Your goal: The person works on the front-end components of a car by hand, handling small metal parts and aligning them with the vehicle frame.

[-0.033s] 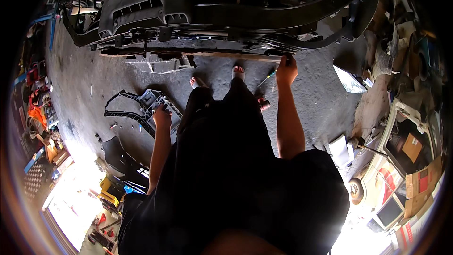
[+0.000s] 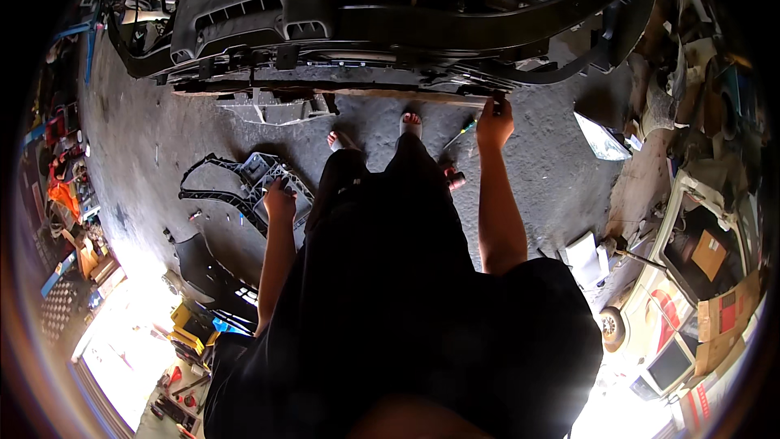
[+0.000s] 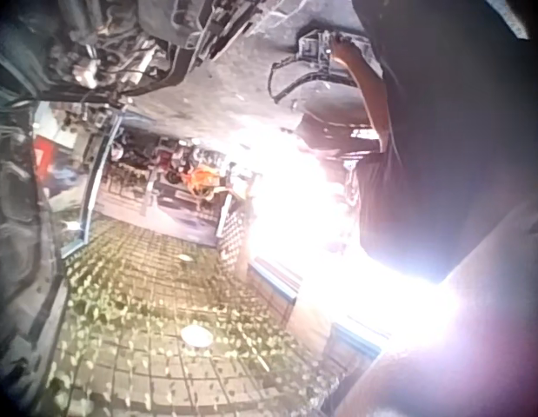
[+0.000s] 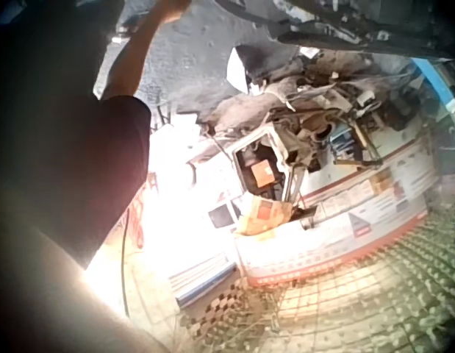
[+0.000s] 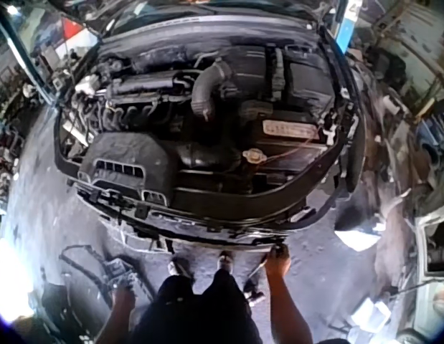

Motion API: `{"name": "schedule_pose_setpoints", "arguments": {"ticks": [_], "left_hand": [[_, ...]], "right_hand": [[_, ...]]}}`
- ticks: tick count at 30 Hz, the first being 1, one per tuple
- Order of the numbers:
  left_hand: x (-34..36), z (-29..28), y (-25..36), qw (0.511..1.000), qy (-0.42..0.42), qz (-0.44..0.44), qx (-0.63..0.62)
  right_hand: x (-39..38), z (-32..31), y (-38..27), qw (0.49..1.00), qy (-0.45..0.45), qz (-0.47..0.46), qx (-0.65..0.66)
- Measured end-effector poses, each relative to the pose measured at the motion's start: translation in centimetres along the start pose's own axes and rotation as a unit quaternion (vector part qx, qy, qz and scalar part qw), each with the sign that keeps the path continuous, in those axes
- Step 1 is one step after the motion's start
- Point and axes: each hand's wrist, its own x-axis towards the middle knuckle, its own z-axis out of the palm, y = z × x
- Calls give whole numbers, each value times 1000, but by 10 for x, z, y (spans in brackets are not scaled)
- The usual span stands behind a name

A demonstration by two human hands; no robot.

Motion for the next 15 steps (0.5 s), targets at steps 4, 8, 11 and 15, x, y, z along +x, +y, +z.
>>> {"name": "schedule_pose_setpoints", "arguments": {"ticks": [4, 8, 11, 15], "left_hand": [[3, -12, 68, 867, -20, -228, -443], [17, -22, 121, 688, -94, -293, -657], [31, -27, 138, 665, -190, -256, -676], [38, -83, 194, 728, -210, -138, -637]], "right_hand": [[-25, -5, -12, 990, -82, -101, -52], [-61, 18, -78, 960, -236, -142, -48], [-103, 51, -155, 900, -352, -255, 15], [-191, 97, -259, 761, -508, -399, 51]]}}
